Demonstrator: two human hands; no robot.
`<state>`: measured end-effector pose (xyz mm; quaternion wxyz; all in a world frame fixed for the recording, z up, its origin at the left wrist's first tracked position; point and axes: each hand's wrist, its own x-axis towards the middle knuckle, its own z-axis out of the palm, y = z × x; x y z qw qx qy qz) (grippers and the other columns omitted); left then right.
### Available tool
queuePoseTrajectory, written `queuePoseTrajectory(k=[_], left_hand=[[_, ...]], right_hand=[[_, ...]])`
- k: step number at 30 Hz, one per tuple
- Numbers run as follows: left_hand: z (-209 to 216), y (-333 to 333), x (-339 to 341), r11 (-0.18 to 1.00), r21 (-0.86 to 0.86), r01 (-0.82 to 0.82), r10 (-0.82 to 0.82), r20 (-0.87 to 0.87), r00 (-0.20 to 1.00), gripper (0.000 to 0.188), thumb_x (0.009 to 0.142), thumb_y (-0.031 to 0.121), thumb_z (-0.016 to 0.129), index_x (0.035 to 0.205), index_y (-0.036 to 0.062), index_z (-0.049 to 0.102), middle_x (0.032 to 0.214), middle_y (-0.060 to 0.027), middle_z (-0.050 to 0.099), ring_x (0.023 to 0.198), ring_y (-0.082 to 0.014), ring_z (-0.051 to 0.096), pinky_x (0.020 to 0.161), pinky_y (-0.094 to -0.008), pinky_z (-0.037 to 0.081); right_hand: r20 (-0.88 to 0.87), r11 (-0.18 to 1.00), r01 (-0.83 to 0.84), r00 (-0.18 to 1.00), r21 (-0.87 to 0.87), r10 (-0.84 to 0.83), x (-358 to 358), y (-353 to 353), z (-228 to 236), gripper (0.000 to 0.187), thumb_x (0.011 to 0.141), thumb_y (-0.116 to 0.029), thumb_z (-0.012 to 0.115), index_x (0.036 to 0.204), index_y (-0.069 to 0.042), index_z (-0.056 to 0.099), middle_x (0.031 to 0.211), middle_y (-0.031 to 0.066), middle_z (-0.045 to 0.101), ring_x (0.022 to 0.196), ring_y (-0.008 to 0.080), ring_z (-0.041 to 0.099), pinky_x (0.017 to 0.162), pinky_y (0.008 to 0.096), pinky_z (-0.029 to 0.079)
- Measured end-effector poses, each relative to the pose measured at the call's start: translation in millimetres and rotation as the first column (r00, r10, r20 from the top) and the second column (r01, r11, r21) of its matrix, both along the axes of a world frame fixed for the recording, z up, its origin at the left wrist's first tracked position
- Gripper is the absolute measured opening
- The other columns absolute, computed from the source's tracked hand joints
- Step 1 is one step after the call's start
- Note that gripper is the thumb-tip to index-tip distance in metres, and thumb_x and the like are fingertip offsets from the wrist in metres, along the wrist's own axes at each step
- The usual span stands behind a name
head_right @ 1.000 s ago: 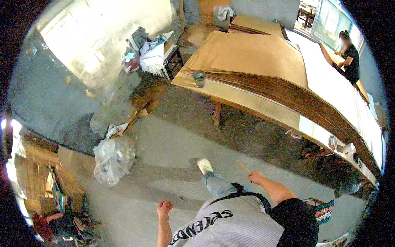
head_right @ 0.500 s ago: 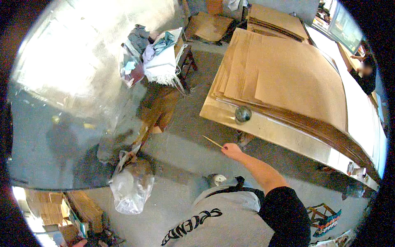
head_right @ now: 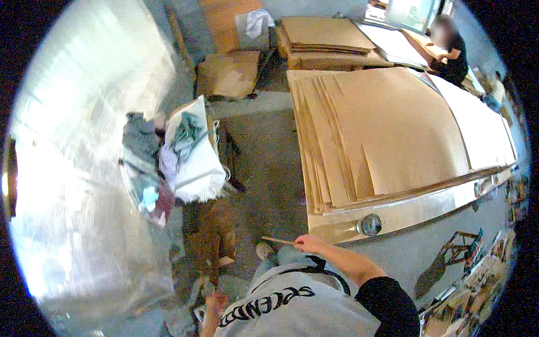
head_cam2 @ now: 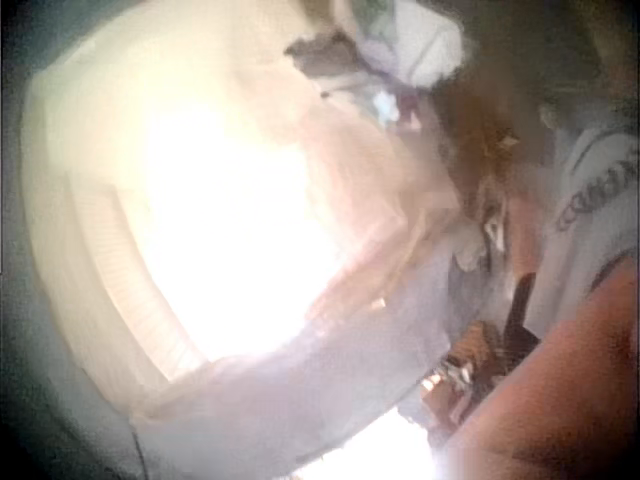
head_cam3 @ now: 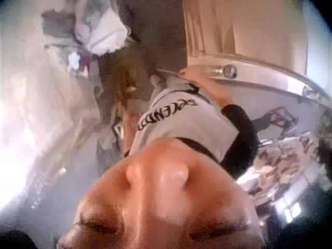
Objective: The person repeatedly picks up large white panels and places them onto a wooden frame structure. They also handle brown cardboard sheets and a thin wooden stick, moving between the workbench and a nearby table with tools and electronics.
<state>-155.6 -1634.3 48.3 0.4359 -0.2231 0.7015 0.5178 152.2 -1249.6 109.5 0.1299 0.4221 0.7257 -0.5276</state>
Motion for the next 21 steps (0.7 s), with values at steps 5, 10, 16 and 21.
queuePoseTrajectory(k=[5, 10, 16, 21], left_hand=[[-3, 150, -217, 0.994, 0.093, 0.053, -0.038, -0.161, 0.986, 0.008, 0.081, 0.008, 0.054, 0.085, 0.0051, 0.048, 0.065, -0.0085, 0.053, 0.05, -0.018, 0.052, 0.043, -0.0304, 0.047], [71, 366, -240, 0.889, 0.19, 0.416, -0.342, -0.329, 0.88, 0.011, 0.085, 0.013, 0.051, 0.091, 0.0041, 0.049, 0.072, -0.0085, 0.057, 0.059, -0.0154, 0.056, 0.049, -0.0282, 0.048], [19, 490, -229, 0.691, 0.281, 0.666, -0.618, -0.248, 0.746, 0.018, 0.084, 0.019, 0.054, 0.093, 0.0038, 0.052, 0.081, -0.0103, 0.06, 0.063, -0.0161, 0.058, 0.056, -0.027, 0.049], [91, 630, -206, 0.6, 0.226, 0.767, -0.74, -0.207, 0.64, 0.021, 0.085, 0.019, 0.052, 0.099, 0.0027, 0.052, 0.083, -0.0097, 0.06, 0.07, -0.017, 0.059, 0.061, -0.0281, 0.049]], right_hand=[[-0.005, 0.983, 0.173, 0.985, 0.061, -0.173, -50, 39, -13, 0.029, 0.081, -0.035, 0.051, 0.089, -0.009, 0.062, 0.071, 0.0079, 0.063, 0.064, 0.0221, 0.06, 0.059, 0.0357, 0.047], [0.101, 0.985, 0.14, 0.984, 0.1, -0.15, -85, 107, -37, 0.03, 0.081, -0.036, 0.05, 0.092, -0.011, 0.062, 0.077, 0.0103, 0.063, 0.072, 0.0266, 0.06, 0.065, 0.0375, 0.047], [-0.001, 0.978, 0.059, 0.998, 0.199, -0.06, -153, 271, -45, 0.028, 0.08, -0.034, 0.05, 0.092, -0.011, 0.062, 0.084, 0.0128, 0.062, 0.078, 0.0293, 0.06, 0.07, 0.0393, 0.046], [-0.129, 0.87, 0.376, 0.927, 0.32, -0.353, -202, 448, 34, 0.026, 0.08, -0.032, 0.05, 0.084, -0.008, 0.062, 0.076, 0.015, 0.061, 0.073, 0.0342, 0.058, 0.064, 0.0425, 0.046]])
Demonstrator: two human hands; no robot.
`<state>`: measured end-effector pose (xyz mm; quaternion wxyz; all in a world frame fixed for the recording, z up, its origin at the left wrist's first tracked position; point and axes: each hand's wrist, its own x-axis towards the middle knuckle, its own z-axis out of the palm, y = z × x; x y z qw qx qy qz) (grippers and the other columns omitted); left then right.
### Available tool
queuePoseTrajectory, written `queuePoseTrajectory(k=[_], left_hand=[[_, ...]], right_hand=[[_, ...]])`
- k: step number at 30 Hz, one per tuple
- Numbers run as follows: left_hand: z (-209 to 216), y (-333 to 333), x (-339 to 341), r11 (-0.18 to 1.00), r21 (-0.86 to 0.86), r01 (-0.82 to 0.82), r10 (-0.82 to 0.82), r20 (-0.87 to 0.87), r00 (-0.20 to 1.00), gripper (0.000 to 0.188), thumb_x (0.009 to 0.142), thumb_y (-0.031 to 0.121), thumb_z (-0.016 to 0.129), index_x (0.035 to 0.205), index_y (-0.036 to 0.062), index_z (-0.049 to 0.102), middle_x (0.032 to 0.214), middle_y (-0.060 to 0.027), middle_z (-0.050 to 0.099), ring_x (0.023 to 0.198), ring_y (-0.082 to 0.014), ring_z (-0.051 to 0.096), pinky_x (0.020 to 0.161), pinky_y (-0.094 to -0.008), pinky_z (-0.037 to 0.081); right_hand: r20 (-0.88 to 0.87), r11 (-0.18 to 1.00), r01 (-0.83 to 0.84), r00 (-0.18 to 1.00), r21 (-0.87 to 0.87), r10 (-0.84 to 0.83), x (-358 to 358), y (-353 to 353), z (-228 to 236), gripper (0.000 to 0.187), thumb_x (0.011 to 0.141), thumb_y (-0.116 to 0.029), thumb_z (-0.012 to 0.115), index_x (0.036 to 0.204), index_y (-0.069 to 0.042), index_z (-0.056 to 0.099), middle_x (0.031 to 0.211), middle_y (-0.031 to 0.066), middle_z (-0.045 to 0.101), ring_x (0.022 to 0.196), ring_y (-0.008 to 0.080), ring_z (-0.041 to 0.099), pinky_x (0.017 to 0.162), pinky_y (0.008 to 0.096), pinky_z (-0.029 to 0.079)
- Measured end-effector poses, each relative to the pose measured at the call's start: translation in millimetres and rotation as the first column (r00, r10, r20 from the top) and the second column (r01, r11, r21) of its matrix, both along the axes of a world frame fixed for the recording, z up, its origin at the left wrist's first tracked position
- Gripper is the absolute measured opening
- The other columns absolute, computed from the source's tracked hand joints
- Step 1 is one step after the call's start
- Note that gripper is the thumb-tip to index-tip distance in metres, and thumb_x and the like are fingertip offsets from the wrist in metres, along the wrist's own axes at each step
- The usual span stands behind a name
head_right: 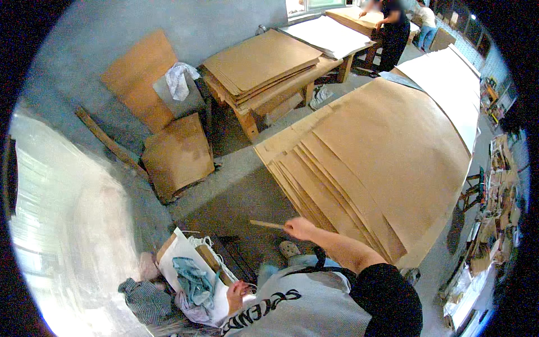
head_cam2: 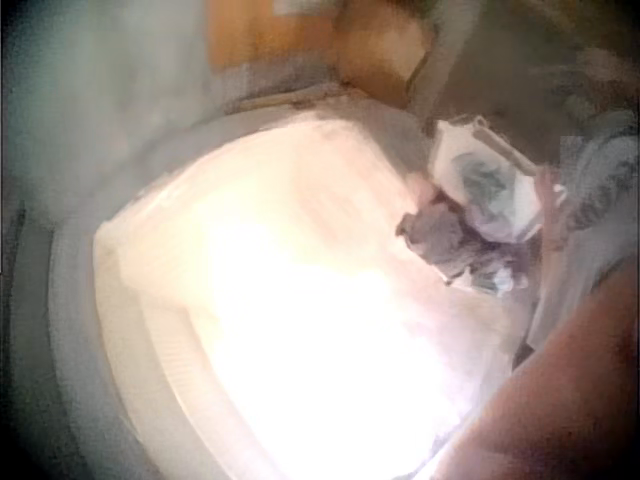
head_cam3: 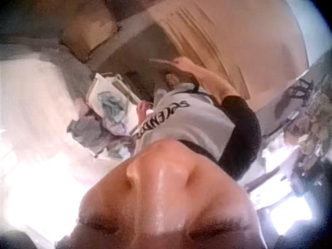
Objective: The person repeatedly picks up large white panels and places them onto a wooden frame structure. They also handle brown cardboard sheets and a thin wooden stick, moving between the workbench and a nearby table with tools and electronics.
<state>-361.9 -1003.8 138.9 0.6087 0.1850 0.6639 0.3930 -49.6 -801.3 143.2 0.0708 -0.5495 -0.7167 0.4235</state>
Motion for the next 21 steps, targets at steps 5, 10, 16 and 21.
queuePoseTrajectory(k=[5, 10, 16, 21], left_hand=[[-20, 139, -44, 0.998, 0.01, 0.063, -0.063, -0.034, 0.997, 0.019, 0.086, 0.017, 0.05, 0.099, 0.0038, 0.052, 0.082, -0.009, 0.061, 0.068, -0.0165, 0.059, 0.06, -0.029, 0.049], [-56, 283, -91, 0.965, -0.143, 0.222, -0.231, -0.049, 0.972, 0.017, 0.086, 0.016, 0.051, 0.096, 0.0034, 0.055, 0.08, -0.007, 0.06, 0.064, -0.0133, 0.056, 0.054, -0.0258, 0.047], [-65, 513, -130, 0.893, -0.028, 0.45, -0.45, -0.134, 0.883, 0.015, 0.085, 0.014, 0.05, 0.094, 0.0032, 0.055, 0.08, -0.0072, 0.06, 0.065, -0.0123, 0.056, 0.055, -0.024, 0.047], [-31, 691, -148, 0.905, -0.029, 0.424, -0.425, -0.075, 0.902, 0.016, 0.087, 0.015, 0.047, 0.095, 0.0042, 0.054, 0.079, -0.0074, 0.06, 0.064, -0.0121, 0.057, 0.054, -0.0236, 0.047]], right_hand=[[-0.023, 0.978, 0.208, 0.978, 0.016, -0.207, -16, 120, 32, 0.025, 0.081, -0.03, 0.05, 0.087, -0.008, 0.062, 0.079, 0.0143, 0.061, 0.073, 0.0336, 0.058, 0.064, 0.0419, 0.045], [-0.05, 0.926, 0.37, 0.926, -0.073, -0.374, -34, 199, 4, 0.027, 0.082, -0.031, 0.05, 0.093, -0.009, 0.062, 0.08, 0.0154, 0.061, 0.074, 0.0321, 0.059, 0.065, 0.041, 0.045], [0.069, 0.838, 0.545, 0.838, -0.028, -0.542, -61, 322, -22, 0.029, 0.085, -0.029, 0.05, 0.097, -0.004, 0.059, 0.066, 0.0099, 0.059, 0.06, 0.0208, 0.057, 0.056, 0.0316, 0.044], [0.021, 0.812, 0.579, 0.815, -0.07, -0.579, -86, 439, 36, 0.027, 0.087, -0.027, 0.049, 0.096, -0.004, 0.059, 0.064, 0.0077, 0.055, 0.056, 0.0156, 0.052, 0.053, 0.0304, 0.042]])
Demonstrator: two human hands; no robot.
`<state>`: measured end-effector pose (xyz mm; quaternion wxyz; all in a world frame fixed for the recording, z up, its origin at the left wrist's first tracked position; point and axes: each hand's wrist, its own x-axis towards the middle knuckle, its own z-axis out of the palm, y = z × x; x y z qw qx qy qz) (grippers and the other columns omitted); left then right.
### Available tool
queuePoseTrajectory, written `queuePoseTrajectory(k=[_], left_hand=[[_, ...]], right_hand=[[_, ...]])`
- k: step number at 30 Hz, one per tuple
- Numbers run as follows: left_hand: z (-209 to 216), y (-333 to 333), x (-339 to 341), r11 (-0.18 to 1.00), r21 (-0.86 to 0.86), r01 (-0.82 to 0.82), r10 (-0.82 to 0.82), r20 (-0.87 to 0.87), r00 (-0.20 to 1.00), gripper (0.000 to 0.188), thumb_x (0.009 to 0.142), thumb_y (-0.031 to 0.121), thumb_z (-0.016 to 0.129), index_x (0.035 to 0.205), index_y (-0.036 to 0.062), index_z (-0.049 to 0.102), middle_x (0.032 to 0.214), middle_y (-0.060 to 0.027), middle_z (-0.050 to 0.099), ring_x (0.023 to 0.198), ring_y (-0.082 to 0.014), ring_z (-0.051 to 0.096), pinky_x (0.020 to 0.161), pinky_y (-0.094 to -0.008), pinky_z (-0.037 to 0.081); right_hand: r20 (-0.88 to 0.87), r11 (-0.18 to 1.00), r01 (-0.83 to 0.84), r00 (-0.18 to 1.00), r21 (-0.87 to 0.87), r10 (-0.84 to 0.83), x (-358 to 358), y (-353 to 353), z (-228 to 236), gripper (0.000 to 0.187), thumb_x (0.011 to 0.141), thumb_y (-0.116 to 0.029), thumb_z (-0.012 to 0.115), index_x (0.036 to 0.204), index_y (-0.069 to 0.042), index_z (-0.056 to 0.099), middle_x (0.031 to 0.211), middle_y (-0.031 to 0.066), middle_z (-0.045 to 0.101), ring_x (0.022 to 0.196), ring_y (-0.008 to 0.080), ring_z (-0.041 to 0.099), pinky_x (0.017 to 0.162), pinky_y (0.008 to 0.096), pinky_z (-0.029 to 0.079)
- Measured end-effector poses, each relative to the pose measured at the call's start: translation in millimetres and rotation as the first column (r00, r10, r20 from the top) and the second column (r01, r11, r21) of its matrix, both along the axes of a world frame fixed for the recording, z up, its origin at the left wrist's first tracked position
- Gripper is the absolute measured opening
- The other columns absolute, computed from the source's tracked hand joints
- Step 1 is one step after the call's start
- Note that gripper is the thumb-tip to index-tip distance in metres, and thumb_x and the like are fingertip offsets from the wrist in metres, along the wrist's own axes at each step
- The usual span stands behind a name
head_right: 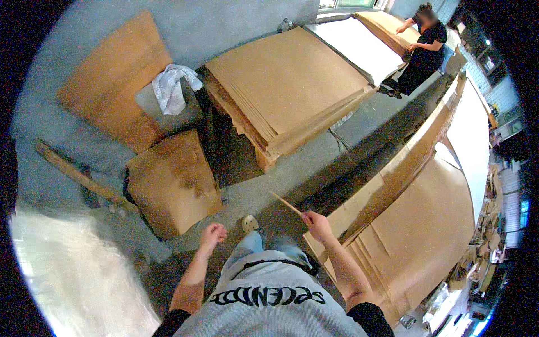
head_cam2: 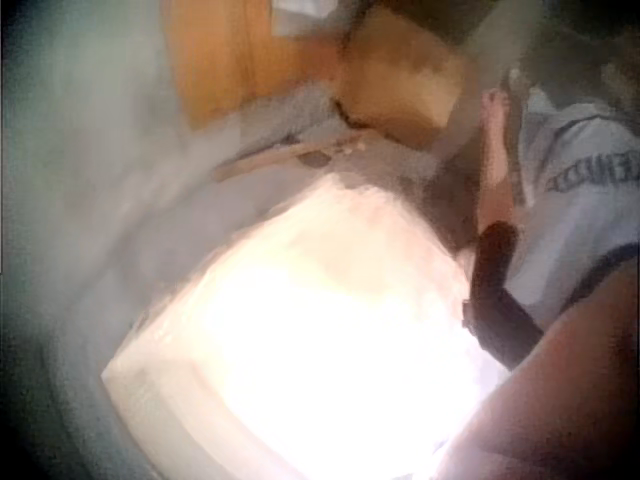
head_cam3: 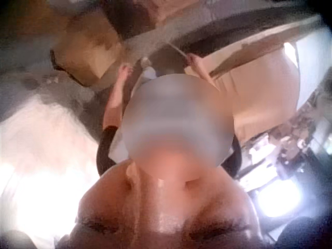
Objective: The person repeatedly picks up large white panels and places them onto a wooden frame structure. They also handle brown cardboard sheets and a thin wooden stick, moving between the workbench and a nearby table with tools and electronics.
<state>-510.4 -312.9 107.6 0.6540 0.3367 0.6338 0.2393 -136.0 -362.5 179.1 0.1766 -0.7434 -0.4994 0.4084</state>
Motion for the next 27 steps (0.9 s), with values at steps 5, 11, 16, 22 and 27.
queuePoseTrajectory(k=[5, 11, 16, 22, 27], left_hand=[[-8, 116, -16, 0.999, 0.04, 0.031, -0.029, -0.049, 0.998, 0.017, 0.087, 0.018, 0.048, 0.096, 0.0057, 0.054, 0.08, -0.0066, 0.06, 0.063, -0.0112, 0.057, 0.054, -0.023, 0.046], [11, 184, 12, 0.999, -0.003, -0.044, 0.044, -0.031, 0.999, 0.017, 0.087, 0.02, 0.05, 0.094, 0.0045, 0.054, 0.078, -0.0058, 0.06, 0.061, -0.0104, 0.055, 0.054, -0.0229, 0.046], [-27, 173, 18, 0.94, -0.033, -0.338, 0.336, -0.065, 0.94, 0.015, 0.086, 0.016, 0.048, 0.085, 0.0028, 0.054, 0.072, -0.0056, 0.057, 0.056, -0.0114, 0.053, 0.05, -0.0237, 0.045], [-20, 133, 121, 0.58, -0.471, -0.665, 0.691, -0.147, 0.707, 0.015, 0.084, 0.017, 0.051, 0.088, 0.0031, 0.054, 0.072, -0.0082, 0.059, 0.056, -0.015, 0.056, 0.046, -0.025, 0.045], [-22, 154, 187, 0.772, -0.396, -0.497, 0.54, -0.006, 0.842, 0.02, 0.083, 0.019, 0.053, 0.098, 0.0051, 0.053, 0.08, -0.0088, 0.061, 0.065, -0.0164, 0.06, 0.059, -0.0279, 0.05]], right_hand=[[0.06, 0.99, 0.072, 0.995, 0.117, -0.08, 23, 86, 4, 0.023, 0.087, -0.023, 0.049, 0.092, -0.002, 0.056, 0.064, 0.007, 0.054, 0.056, 0.0148, 0.051, 0.054, 0.0283, 0.042], [0.268, 0.99, 0.012, 0.962, 0.138, -0.049, 64, 226, 9, 0.023, 0.086, -0.029, 0.048, 0.09, -0.006, 0.052, 0.064, 0.0132, 0.056, 0.063, 0.0286, 0.057, 0.055, 0.0364, 0.042], [0.509, 0.934, -0.351, 0.793, -0.071, 0.336, 76, 423, -40, 0.022, 0.085, -0.029, 0.041, 0.093, -0.012, 0.052, 0.076, 0.0147, 0.06, 0.07, 0.0349, 0.058, 0.059, 0.0449, 0.045], [0.39, 0.692, -0.721, 0.638, 0.002, 0.664, 5, 588, -39, 0.023, 0.084, -0.021, 0.041, 0.103, -0.013, 0.051, 0.078, 0.0128, 0.06, 0.069, 0.0328, 0.059, 0.058, 0.0457, 0.046], [0.202, 0.742, -0.632, 0.715, -0.222, 0.669, -12, 636, -70, 0.033, 0.086, -0.031, 0.038, 0.088, -0.008, 0.061, 0.077, 0.0133, 0.061, 0.065, 0.0309, 0.058, 0.062, 0.0447, 0.044]])
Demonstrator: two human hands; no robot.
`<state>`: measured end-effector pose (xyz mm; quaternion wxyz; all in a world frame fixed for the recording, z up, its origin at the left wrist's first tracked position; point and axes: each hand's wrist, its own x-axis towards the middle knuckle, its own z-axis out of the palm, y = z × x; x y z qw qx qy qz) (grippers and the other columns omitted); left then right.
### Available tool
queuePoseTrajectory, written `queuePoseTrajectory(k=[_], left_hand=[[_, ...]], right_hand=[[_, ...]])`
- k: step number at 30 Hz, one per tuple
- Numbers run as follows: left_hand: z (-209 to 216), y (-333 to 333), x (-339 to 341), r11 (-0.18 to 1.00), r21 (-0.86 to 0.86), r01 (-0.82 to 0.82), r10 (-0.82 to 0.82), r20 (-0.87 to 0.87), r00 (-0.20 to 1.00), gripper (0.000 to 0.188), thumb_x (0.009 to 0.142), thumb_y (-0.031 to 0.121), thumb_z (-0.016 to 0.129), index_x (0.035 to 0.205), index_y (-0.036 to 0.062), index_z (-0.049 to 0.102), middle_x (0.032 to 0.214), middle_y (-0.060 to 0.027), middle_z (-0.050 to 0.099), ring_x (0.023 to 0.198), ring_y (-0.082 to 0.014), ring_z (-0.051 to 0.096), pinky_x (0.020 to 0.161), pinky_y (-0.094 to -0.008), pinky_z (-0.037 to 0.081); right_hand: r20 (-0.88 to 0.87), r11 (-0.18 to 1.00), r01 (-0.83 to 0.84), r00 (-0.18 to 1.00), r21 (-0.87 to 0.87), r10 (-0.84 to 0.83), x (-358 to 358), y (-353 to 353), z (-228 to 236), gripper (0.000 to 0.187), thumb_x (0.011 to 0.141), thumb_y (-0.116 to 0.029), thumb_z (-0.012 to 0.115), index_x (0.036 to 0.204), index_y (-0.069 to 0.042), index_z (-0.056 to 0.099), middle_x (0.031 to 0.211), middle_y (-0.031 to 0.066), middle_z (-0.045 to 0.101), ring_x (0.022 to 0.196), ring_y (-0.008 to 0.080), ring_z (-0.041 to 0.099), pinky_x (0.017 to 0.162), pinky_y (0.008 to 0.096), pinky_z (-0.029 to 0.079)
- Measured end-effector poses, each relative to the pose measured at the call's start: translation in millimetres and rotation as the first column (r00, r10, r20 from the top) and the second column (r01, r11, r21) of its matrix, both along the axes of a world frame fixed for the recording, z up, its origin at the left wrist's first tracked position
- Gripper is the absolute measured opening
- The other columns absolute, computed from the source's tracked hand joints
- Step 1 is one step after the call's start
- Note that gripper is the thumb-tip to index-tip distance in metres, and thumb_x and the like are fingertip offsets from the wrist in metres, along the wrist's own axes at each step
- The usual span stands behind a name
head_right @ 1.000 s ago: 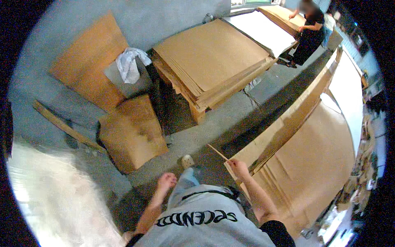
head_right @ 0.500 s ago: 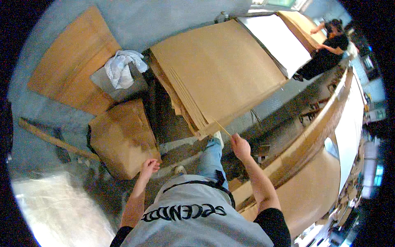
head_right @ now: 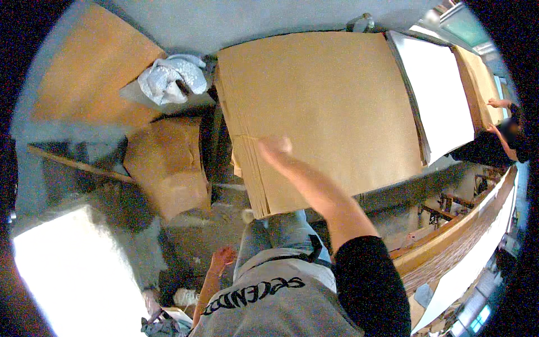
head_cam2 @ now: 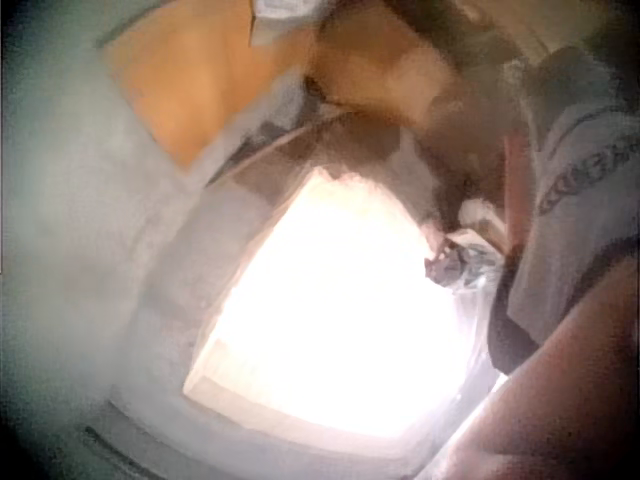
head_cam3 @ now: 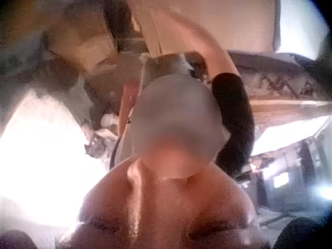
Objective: The person repeatedly picks up large white panels and places them onto a wooden frame structure. They also handle brown cardboard sheets and a thin wooden stick, moving between the workbench and a nearby table with tools and electronics.
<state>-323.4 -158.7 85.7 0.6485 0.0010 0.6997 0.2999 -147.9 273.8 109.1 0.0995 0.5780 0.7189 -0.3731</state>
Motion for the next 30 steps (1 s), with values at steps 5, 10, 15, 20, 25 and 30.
queuePoseTrajectory(k=[5, 10, 15, 20, 25, 30], left_hand=[[-19, -56, 1, 0.925, -0.257, -0.279, 0.289, 0.0, 0.957, 0.02, 0.083, 0.021, 0.052, 0.094, 0.0043, 0.054, 0.078, -0.0084, 0.061, 0.061, -0.0166, 0.059, 0.054, -0.029, 0.049], [-26, -41, 16, 0.924, -0.31, -0.225, 0.23, -0.022, 0.973, 0.019, 0.082, 0.023, 0.052, 0.09, 0.005, 0.055, 0.075, -0.0076, 0.06, 0.058, -0.0161, 0.059, 0.05, -0.0276, 0.049], [-26, -37, 37, 0.956, -0.169, -0.241, 0.231, -0.077, 0.97, 0.019, 0.083, 0.023, 0.051, 0.088, 0.0057, 0.055, 0.075, -0.0066, 0.06, 0.06, -0.0151, 0.059, 0.052, -0.0263, 0.048], [-46, -35, 37, 0.975, -0.192, -0.11, 0.11, -0.012, 0.994, 0.018, 0.085, 0.021, 0.049, 0.091, 0.0052, 0.056, 0.075, -0.0061, 0.06, 0.063, -0.0137, 0.059, 0.053, -0.026, 0.048], [-42, 1, 42, 0.984, -0.001, -0.181, 0.18, -0.052, 0.982, 0.016, 0.086, 0.019, 0.049, 0.09, 0.0054, 0.056, 0.073, -0.005, 0.059, 0.062, -0.0124, 0.057, 0.054, -0.0256, 0.048], [-19, 17, 62, 0.978, 0.03, -0.208, 0.21, -0.057, 0.976, 0.015, 0.085, 0.021, 0.052, 0.088, 0.0062, 0.056, 0.072, -0.0039, 0.058, 0.061, -0.0113, 0.056, 0.054, -0.0244, 0.047]], right_hand=[[-0.149, 0.973, 0.231, 0.963, 0.015, -0.226, 94, 28, -18, 0.039, 0.086, -0.036, 0.038, 0.09, -0.006, 0.063, 0.074, 0.0149, 0.06, 0.064, 0.0275, 0.057, 0.061, 0.0412, 0.044], [0.175, 0.938, -0.269, 0.957, 0.221, 0.233, 36, 14, 10, 0.032, 0.086, -0.033, 0.041, 0.095, -0.011, 0.063, 0.072, 0.0118, 0.061, 0.062, 0.0264, 0.058, 0.059, 0.0405, 0.045], [0.106, 0.986, -0.039, 0.994, 0.163, 0.021, 60, 5, -2, 0.025, 0.086, -0.021, 0.041, 0.1, -0.015, 0.061, 0.071, 0.0117, 0.061, 0.066, 0.0277, 0.059, 0.058, 0.0405, 0.047], [0.205, 0.974, -0.128, 0.975, 0.187, 0.089, 52, -9, 2, 0.024, 0.087, -0.019, 0.041, 0.1, -0.013, 0.061, 0.071, 0.0115, 0.062, 0.067, 0.0276, 0.06, 0.059, 0.0394, 0.048], [0.23, 0.995, 0.063, 0.97, 0.084, -0.081, 42, -29, 41, 0.024, 0.087, -0.02, 0.041, 0.098, -0.018, 0.062, 0.07, 0.0116, 0.061, 0.065, 0.0262, 0.061, 0.057, 0.0405, 0.048], [0.385, 0.906, -0.273, 0.913, 0.325, 0.137, 63, -22, -8, 0.023, 0.087, -0.023, 0.042, 0.09, -0.019, 0.065, 0.069, 0.0113, 0.061, 0.064, 0.0249, 0.06, 0.056, 0.0398, 0.047]])
